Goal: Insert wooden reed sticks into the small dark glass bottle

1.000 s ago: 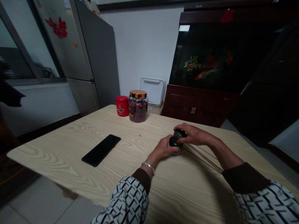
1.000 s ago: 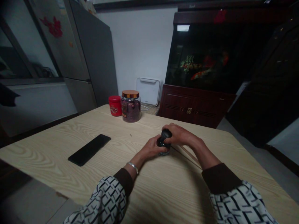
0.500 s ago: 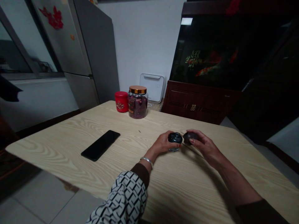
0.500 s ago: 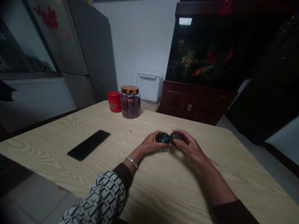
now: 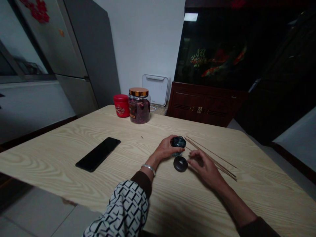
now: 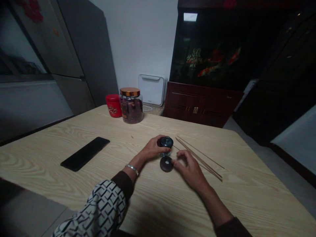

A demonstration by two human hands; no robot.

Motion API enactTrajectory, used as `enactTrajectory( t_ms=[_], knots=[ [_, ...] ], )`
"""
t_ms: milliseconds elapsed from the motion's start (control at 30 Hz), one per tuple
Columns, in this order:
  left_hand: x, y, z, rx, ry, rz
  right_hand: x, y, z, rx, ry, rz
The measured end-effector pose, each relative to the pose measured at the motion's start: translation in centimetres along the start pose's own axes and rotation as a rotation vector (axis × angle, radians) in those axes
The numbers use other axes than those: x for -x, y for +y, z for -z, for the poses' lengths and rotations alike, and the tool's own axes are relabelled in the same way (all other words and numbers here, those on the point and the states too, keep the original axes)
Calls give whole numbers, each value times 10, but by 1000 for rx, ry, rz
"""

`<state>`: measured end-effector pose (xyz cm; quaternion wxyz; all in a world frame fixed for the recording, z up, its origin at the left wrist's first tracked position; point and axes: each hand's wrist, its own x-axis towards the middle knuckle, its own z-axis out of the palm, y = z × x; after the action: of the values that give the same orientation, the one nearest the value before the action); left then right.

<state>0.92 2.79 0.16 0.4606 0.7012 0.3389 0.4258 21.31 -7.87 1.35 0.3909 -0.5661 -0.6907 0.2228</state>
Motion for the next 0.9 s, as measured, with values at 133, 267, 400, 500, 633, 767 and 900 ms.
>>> enactTrajectory(
  t_ms=[133, 267, 400, 500, 633, 767, 900],
  knots=[
    [0, -2, 0, 32, -6, -9, -20, 11, 33, 417, 57, -47],
    [-1, -3, -1, 52, -7, -1, -25, 13, 42, 815, -140, -39],
    [-1, -4, -2, 74, -16, 1, -25, 12, 33, 974, -181, -34],
    [-2, -5, -3, 104, -15, 3, -28, 11, 29, 997, -198, -46],
    [-2, -6, -4, 133, -17, 18, -41, 4, 37, 865, -142, -46],
    [-2, -7, -5, 153, -19, 24, -67, -15, 53, 298, 191, -23],
    [-2, -8, -5, 121, -11, 4, -95, -41, 57, -554, 594, 10]
  ],
)
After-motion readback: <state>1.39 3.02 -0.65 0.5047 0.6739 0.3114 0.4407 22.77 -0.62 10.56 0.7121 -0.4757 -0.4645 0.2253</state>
